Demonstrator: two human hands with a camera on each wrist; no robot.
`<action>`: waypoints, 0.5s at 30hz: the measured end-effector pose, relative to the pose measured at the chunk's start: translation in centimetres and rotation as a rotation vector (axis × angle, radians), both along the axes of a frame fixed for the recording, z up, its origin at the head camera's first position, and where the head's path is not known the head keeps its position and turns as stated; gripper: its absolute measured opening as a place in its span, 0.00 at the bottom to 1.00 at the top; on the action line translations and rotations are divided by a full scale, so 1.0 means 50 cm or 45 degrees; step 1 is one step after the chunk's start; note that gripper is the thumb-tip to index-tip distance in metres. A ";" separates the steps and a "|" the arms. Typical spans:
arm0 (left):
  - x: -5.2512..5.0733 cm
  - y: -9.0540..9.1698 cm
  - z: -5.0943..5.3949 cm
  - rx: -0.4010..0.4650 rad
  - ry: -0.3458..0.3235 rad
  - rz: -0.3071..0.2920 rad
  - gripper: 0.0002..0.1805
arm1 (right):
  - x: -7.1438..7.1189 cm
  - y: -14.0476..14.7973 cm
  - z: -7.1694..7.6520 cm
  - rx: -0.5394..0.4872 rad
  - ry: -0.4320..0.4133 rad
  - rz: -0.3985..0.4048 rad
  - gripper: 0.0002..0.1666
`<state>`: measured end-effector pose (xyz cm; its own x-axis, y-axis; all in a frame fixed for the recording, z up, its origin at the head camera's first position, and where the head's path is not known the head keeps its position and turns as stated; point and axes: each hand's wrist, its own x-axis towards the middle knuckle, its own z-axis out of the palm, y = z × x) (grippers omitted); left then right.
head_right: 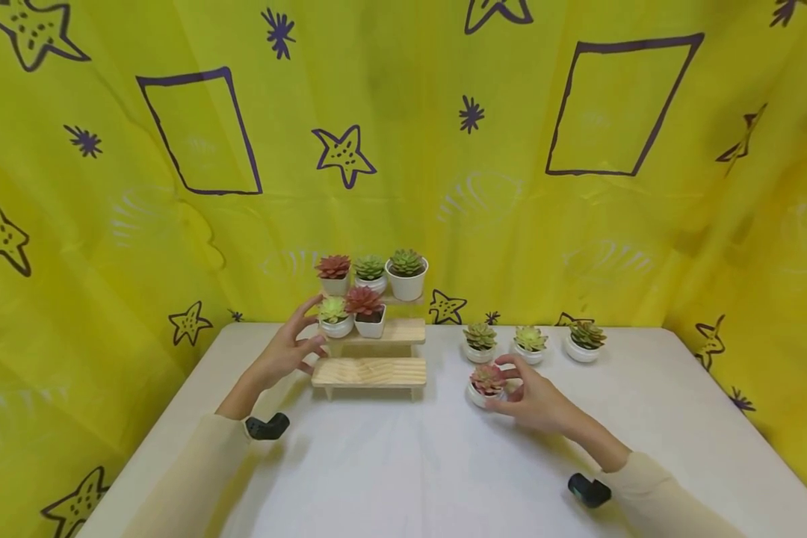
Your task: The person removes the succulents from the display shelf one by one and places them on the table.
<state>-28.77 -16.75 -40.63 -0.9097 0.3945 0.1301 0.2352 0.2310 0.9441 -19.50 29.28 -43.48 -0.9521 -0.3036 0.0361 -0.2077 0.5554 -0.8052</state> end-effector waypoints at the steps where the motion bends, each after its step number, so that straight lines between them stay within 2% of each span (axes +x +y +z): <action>1: 0.000 0.000 -0.001 0.002 0.005 -0.005 0.43 | 0.001 0.003 0.005 0.008 -0.007 0.014 0.45; 8: 0.003 0.000 -0.003 -0.002 -0.010 0.004 0.43 | 0.007 0.021 0.043 0.056 0.040 0.127 0.50; 15: 0.002 -0.001 0.001 -0.007 0.013 -0.004 0.43 | 0.006 0.035 0.076 0.096 0.114 0.165 0.50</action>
<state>-28.64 -16.78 -40.56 -0.9070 0.3982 0.1373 0.2458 0.2357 0.9402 -19.20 31.02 -39.69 -0.8989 -0.4284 0.0916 -0.3505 0.5777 -0.7371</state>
